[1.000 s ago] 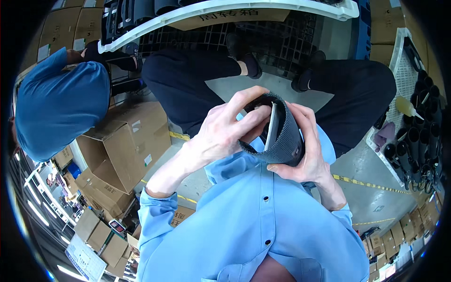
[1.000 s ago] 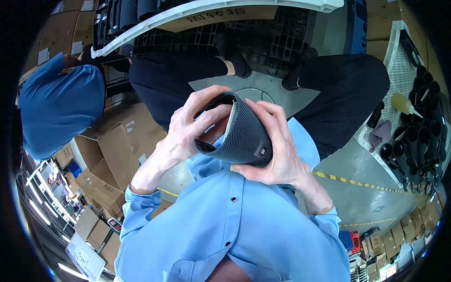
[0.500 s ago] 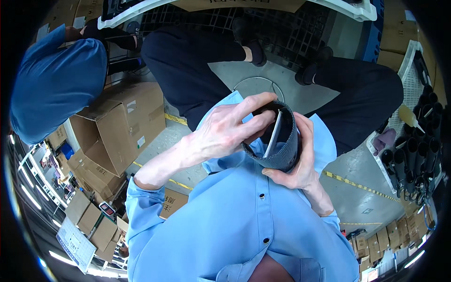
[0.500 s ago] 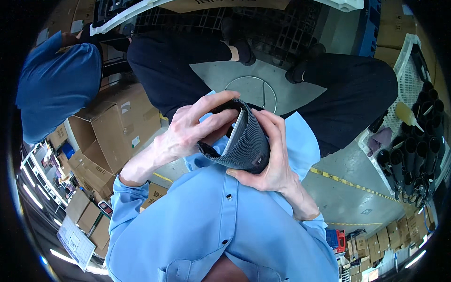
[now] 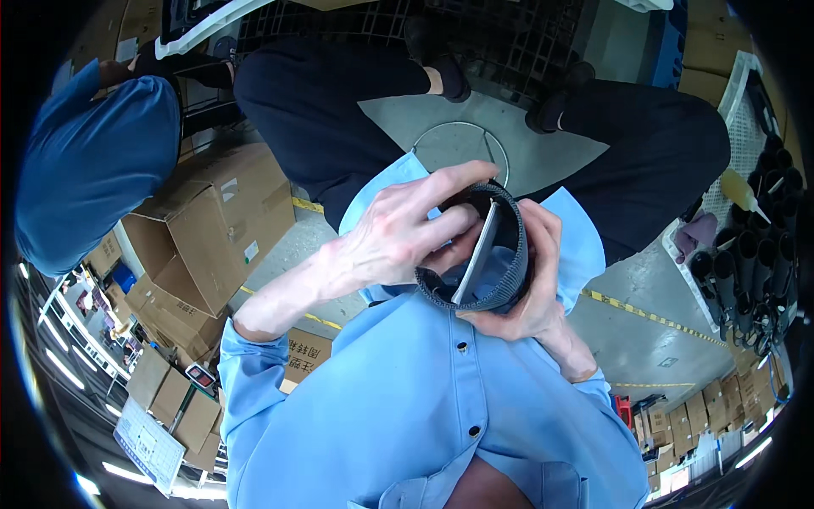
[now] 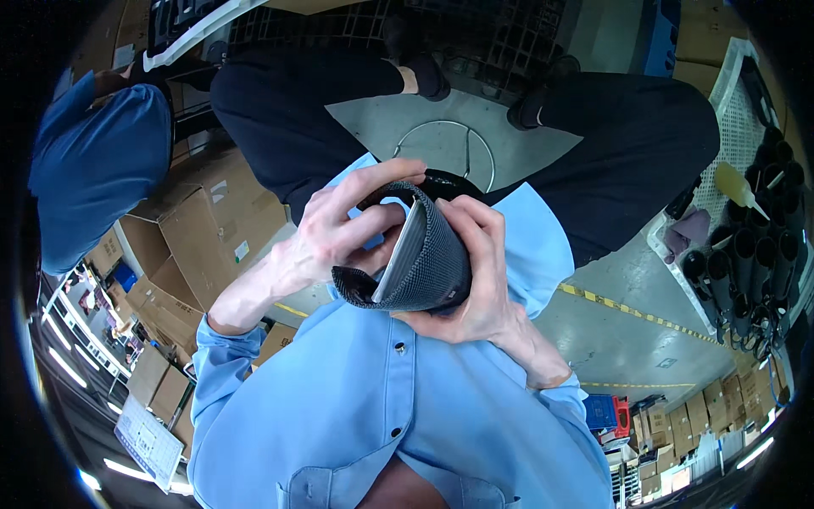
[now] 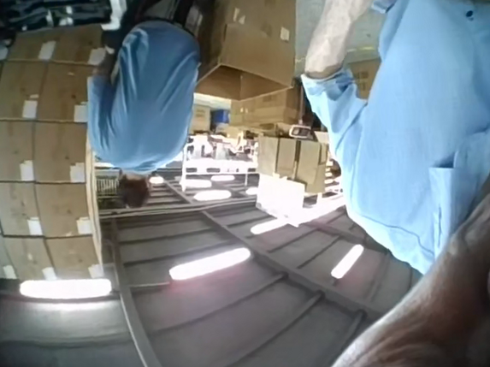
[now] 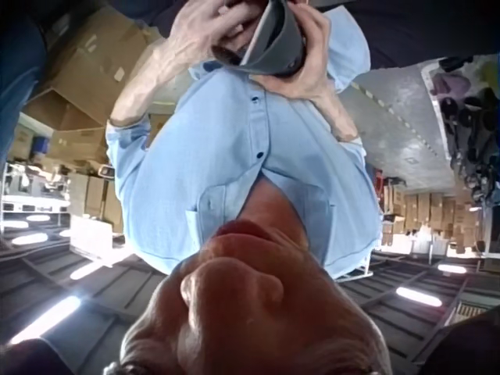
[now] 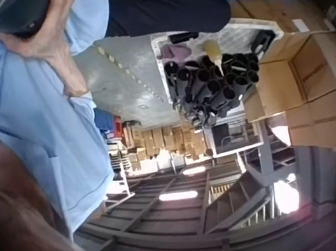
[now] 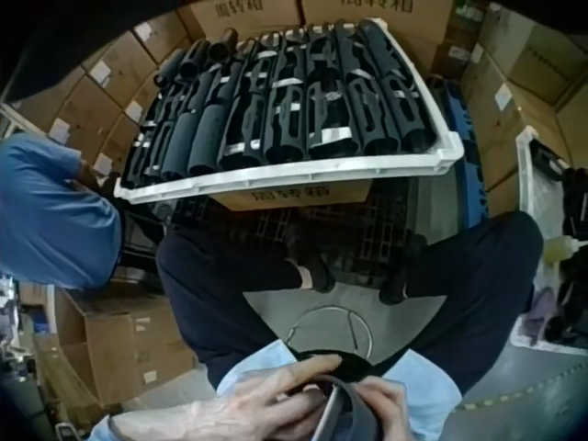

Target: Applying liquid adhesive from a squeeze bottle to black plastic components and assembling them.

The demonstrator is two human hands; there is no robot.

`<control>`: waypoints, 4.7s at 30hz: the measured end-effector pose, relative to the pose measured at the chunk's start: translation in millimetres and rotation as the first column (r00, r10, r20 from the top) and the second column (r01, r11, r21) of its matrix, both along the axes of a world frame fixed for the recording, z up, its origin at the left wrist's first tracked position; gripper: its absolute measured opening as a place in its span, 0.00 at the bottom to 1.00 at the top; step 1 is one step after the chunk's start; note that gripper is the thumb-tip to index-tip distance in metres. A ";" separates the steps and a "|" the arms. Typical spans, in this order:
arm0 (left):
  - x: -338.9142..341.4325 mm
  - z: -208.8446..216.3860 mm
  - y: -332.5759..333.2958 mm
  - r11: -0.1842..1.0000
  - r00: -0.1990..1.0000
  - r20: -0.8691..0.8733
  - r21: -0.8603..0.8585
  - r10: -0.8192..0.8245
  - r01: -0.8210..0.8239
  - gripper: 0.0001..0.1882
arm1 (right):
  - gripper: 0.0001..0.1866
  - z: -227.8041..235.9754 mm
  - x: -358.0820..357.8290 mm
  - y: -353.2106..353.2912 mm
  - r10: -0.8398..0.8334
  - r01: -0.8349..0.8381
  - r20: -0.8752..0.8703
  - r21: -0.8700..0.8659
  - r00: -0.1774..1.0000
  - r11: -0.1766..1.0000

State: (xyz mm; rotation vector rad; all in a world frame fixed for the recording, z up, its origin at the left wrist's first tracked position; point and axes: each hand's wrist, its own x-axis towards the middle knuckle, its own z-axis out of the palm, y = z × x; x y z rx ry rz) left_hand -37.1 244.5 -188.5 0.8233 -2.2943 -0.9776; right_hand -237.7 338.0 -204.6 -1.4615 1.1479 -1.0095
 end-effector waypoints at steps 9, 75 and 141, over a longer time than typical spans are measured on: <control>-1.9 -4.7 12.8 0.985 0.988 -0.045 -0.080 0.148 -0.152 0.22 | 0.59 -6.3 -0.4 1.4 -0.033 0.030 0.086 0.033 0.996 0.999; -9.1 19.7 -10.5 0.997 0.997 0.047 -0.025 0.068 -0.067 0.12 | 0.59 -20.0 0.8 0.9 -0.020 -0.012 0.270 0.116 0.963 0.993; -17.9 58.0 -56.3 0.854 0.854 0.488 0.508 -0.180 -0.110 0.04 | 0.59 -15.6 5.1 -6.7 0.031 -0.038 0.191 0.033 0.981 0.999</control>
